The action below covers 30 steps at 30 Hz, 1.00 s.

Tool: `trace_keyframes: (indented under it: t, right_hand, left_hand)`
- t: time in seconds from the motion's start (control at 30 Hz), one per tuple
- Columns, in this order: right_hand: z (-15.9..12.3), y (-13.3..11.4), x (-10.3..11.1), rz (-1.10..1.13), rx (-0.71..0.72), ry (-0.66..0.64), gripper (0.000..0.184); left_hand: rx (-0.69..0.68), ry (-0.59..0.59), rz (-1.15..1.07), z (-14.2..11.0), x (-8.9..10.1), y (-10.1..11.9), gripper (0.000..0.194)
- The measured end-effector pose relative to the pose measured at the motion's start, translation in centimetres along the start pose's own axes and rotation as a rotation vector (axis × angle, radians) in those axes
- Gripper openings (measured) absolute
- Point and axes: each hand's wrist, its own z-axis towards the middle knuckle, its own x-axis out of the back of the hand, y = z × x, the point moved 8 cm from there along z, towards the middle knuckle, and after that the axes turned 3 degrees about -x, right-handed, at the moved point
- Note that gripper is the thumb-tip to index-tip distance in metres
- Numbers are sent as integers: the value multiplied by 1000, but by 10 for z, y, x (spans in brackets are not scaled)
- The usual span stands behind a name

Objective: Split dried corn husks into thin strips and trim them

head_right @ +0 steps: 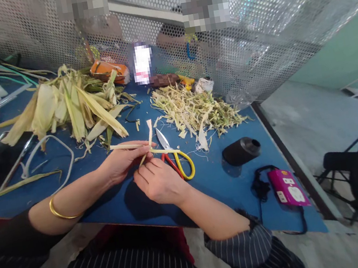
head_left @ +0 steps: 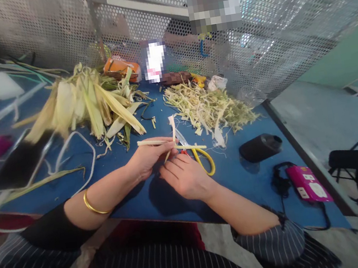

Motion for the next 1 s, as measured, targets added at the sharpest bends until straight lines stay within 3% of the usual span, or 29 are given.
trace_keyframes:
  t: [0.1, 0.37, 0.43, 0.5, 0.6, 0.77, 1.0]
  right_hand:
    - [1, 3, 1, 8, -44, 12, 19]
    - [-1, 4, 4, 27, 4, -15, 27]
    - [-4, 15, 17, 25, -85, 95, 35]
    - [-9, 36, 31, -32, -279, 213, 37]
    - [-16, 62, 34, -104, -507, 188, 22]
    - [-13, 66, 21, -105, -478, 47, 17]
    - [-11, 59, 26, -3, -436, 83, 19]
  left_hand:
    - [-6, -43, 24, -1, -2, 2, 24]
    - [-56, 35, 40, 4, 7, 7, 22]
    - [-64, 14, 45, 5, 6, 10, 23]
    - [-71, -14, 76, 4, 4, 13, 24]
    - [-45, -33, 120, 3, 3, 10, 31]
    - [-90, -60, 233, 3, -1, 10, 26]
    - [-183, -42, 335, 9, 4, 15, 23]
